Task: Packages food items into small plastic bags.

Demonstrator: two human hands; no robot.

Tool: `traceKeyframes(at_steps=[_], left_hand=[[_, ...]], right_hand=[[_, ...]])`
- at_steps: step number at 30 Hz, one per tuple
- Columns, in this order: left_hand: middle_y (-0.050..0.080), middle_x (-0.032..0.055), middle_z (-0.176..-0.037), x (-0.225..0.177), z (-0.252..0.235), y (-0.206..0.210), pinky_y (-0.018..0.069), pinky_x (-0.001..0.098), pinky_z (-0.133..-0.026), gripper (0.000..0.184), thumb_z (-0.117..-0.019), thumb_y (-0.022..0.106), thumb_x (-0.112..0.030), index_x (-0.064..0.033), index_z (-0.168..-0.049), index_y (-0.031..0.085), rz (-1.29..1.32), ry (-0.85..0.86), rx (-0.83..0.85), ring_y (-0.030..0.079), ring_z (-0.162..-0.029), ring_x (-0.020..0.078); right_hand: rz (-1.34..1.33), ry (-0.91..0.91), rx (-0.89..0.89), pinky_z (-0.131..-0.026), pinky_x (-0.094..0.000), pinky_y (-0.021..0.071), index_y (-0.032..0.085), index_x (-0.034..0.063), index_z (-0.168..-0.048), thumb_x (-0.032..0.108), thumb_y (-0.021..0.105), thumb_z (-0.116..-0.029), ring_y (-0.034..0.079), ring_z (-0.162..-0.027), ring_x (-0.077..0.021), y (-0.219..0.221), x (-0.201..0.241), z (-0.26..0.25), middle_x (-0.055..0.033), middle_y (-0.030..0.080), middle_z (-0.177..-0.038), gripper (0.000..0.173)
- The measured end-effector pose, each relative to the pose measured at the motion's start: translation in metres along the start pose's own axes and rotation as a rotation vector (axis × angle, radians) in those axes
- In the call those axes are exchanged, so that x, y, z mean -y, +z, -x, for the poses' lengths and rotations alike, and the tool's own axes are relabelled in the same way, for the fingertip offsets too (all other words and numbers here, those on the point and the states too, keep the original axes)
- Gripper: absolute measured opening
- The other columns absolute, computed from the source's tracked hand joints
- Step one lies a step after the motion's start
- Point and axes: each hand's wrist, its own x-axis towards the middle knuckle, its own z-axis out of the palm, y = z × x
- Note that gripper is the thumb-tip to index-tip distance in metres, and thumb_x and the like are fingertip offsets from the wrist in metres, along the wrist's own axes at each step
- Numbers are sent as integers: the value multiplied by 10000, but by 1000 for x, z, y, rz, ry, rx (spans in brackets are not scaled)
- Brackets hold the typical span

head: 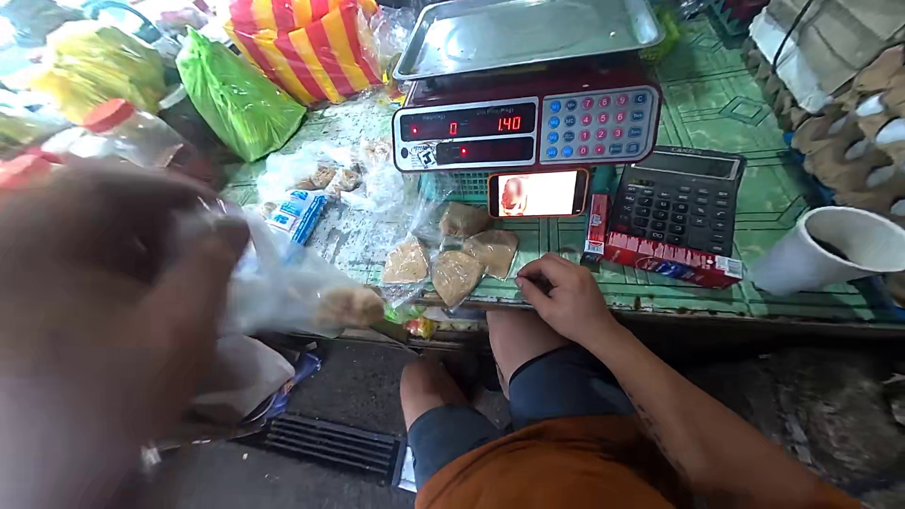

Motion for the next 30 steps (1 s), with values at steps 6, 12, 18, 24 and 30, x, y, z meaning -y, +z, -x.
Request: traceKeyframes(at_steps=[6, 12, 18, 24, 30], left_hand=[[721, -19, -829, -49, 136, 134, 586, 376, -582, 200, -944, 588, -168, -150, -1074, 739, 282, -245, 426, 659, -628, 107], [701, 4, -830, -86, 207, 201, 565, 242, -519, 174, -855, 613, 30, -12, -1019, 651, 763, -812, 127, 638, -584, 52], [650, -30, -712, -90, 230, 210, 544, 225, -489, 196, -764, 673, 66, -62, -900, 614, 803, -911, 20, 607, -534, 46], [652, 19, -711, -54, 228, 271, 537, 298, -529, 223, -878, 742, -104, -24, -1067, 655, 779, -986, 328, 603, -555, 110], [696, 78, -827, -60, 199, 247, 587, 307, -604, 268, -889, 699, -82, -5, -1128, 604, 1301, -1066, 422, 671, -666, 154]], right_hand=[[-304, -139, -16, -759, -298, 595, 735, 55, -978, 217, 637, -986, 675, -830, -106, 5, 19, 46, -48, 712, -903, 190], [-960, 564, 959, -874, -362, 583, 571, -10, -1322, 191, 674, -971, 674, -985, -180, 54, 59, 123, -143, 644, -1200, 418], [-960, 632, 1276, -838, -337, 581, 575, -6, -1201, 49, 717, -925, 668, -896, -149, 55, 64, 93, -111, 641, -1097, 316], [-413, 434, 1093, -939, -425, 546, 701, 43, -1142, 69, 658, -955, 653, -1033, -245, 90, 34, 89, -139, 665, -1143, 194], [-233, 328, 854, -911, -408, 569, 706, 76, -1132, -30, 632, -899, 664, -1061, -240, 62, 48, 82, -119, 663, -1166, 266]])
